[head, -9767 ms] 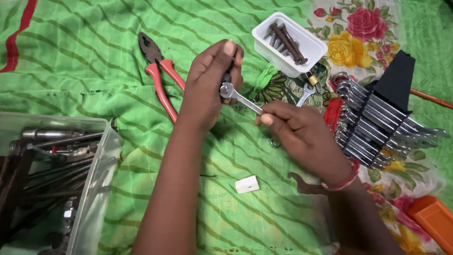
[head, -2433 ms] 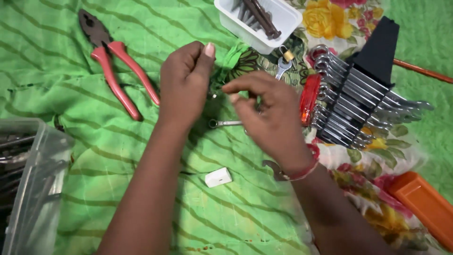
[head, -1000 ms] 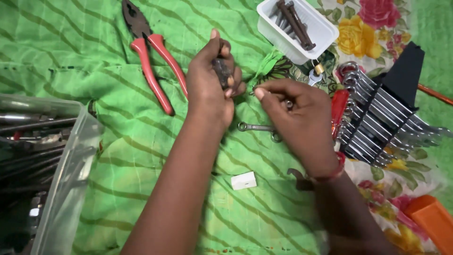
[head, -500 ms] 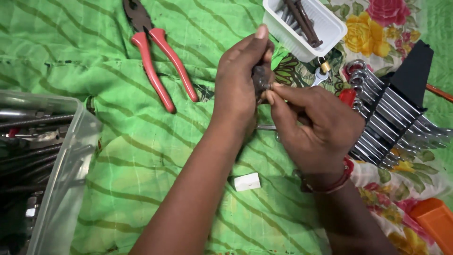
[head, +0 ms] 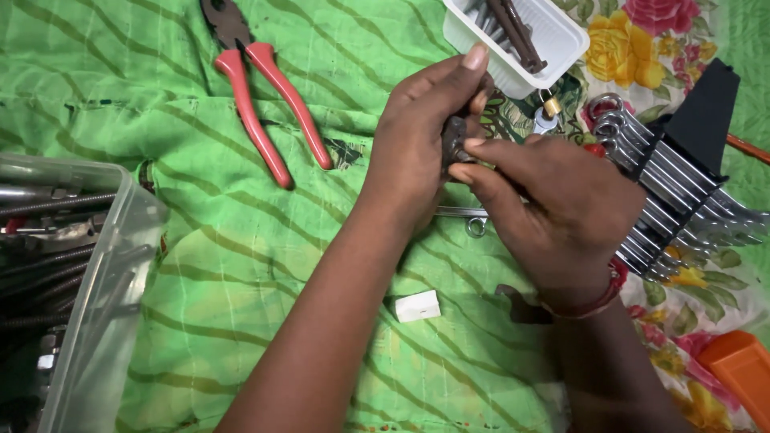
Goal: The person uses pliers and a wrench to disassemble a small metal lock. They remove the internal components and place them into a white container. The person then picks up a bolt and a nut, threads them together, and places them back into the container.
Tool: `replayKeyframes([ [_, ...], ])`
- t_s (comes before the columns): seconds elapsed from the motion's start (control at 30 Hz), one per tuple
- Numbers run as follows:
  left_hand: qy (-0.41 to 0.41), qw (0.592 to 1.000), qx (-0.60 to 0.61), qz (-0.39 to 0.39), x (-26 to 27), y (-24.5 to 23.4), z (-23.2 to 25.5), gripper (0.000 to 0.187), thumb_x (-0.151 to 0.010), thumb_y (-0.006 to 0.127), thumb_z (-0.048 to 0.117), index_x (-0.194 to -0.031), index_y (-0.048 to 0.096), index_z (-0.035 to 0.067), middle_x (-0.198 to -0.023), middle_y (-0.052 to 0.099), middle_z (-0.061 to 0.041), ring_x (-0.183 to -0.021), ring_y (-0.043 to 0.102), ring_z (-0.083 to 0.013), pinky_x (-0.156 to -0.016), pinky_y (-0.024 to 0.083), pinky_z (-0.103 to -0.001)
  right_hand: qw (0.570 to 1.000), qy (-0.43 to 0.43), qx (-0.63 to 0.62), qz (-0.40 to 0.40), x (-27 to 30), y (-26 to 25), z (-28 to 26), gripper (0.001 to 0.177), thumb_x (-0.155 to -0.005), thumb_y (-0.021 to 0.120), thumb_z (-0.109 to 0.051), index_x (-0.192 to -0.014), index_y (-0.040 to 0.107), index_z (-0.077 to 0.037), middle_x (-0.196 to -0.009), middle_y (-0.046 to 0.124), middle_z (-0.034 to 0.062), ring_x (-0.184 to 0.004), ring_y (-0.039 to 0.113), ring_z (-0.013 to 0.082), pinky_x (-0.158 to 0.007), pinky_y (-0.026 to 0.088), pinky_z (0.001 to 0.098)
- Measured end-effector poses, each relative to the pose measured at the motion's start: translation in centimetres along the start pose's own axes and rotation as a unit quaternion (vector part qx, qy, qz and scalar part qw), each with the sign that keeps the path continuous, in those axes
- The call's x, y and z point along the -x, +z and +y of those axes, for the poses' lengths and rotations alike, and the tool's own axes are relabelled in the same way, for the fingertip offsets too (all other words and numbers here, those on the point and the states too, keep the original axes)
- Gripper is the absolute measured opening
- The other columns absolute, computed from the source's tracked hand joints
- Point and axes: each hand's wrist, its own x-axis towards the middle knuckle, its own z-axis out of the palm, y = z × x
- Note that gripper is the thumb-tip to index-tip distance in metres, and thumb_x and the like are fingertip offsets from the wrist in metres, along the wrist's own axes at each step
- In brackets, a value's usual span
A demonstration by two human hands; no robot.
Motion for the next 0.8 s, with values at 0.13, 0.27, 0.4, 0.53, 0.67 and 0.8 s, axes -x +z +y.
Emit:
replayKeyframes([
  [0.13,0.001,1.0,-0.018,0.002,0.07,0.16,0.12,0.037,-0.099,0.068,0.038,-0.083,0.061,0.006,-0.077,0.054,0.002,-0.062,0.046,-0.0067,-0.055,0.037,-0.024,0.999,-0.02,0.032,-0.009,-0.19,-0.28,-0.63,0.025,-0.1,0.086,-0.015,-0.119,0.074,-0.004,-0.078,0.065,0.0058,-0.066,0.06,0.014,-0.055,0.044,0.0276],
  [0.27,-0.006,1.0,-0.021,0.002,0.19,0.33,0.38,0.037,-0.098,0.068,0.039,-0.083,0.061,0.006,-0.076,0.054,0.003,-0.062,0.046,-0.0055,-0.053,0.036,-0.023,0.999,-0.032,0.037,-0.008,-0.58,-0.28,-0.86,0.026,-0.097,0.084,-0.012,-0.119,0.072,-0.002,-0.079,0.066,0.0079,-0.067,0.062,0.0156,-0.054,0.045,0.0276],
  [0.4,-0.015,1.0,-0.016,0.001,0.17,0.45,0.4,0.037,-0.098,0.068,0.039,-0.081,0.06,0.007,-0.074,0.053,0.003,-0.06,0.045,-0.0048,-0.051,0.036,-0.022,1.0,-0.023,0.012,-0.002,-0.18,-0.03,-0.54,0.025,-0.1,0.084,-0.012,-0.12,0.073,-0.002,-0.08,0.067,0.0067,-0.069,0.063,0.0141,-0.056,0.047,0.0263],
  [0.53,-0.019,0.999,-0.013,-0.023,0.38,0.38,0.27,0.039,-0.101,0.065,0.04,-0.08,0.058,0.009,-0.071,0.049,0.004,-0.059,0.043,-0.0049,-0.05,0.035,-0.022,1.0,-0.026,-0.011,0.006,0.28,0.16,-0.02,0.025,-0.104,0.084,-0.012,-0.124,0.073,-0.003,-0.084,0.069,0.0056,-0.069,0.064,0.0117,-0.058,0.048,0.0252],
  [0.67,-0.033,0.999,-0.005,-0.035,0.26,0.34,-0.07,0.04,-0.103,0.064,0.041,-0.08,0.057,0.009,-0.072,0.049,0.004,-0.06,0.043,-0.0048,-0.053,0.037,-0.022,0.999,-0.026,-0.022,0.015,0.35,0.16,0.06,0.024,-0.099,0.085,-0.01,-0.12,0.074,-0.002,-0.08,0.069,0.0067,-0.066,0.06,0.0117,-0.053,0.045,0.0251],
  [0.8,-0.006,0.999,-0.008,-0.04,0.31,0.37,-0.2,0.041,-0.104,0.066,0.041,-0.082,0.057,0.008,-0.076,0.049,0.004,-0.064,0.044,-0.0052,-0.058,0.037,-0.022,0.999,-0.033,-0.001,-0.001,-0.31,-0.11,-0.25,0.025,-0.095,0.088,-0.01,-0.115,0.076,-0.001,-0.071,0.065,0.0049,-0.059,0.055,0.0105,-0.048,0.038,0.0259],
])
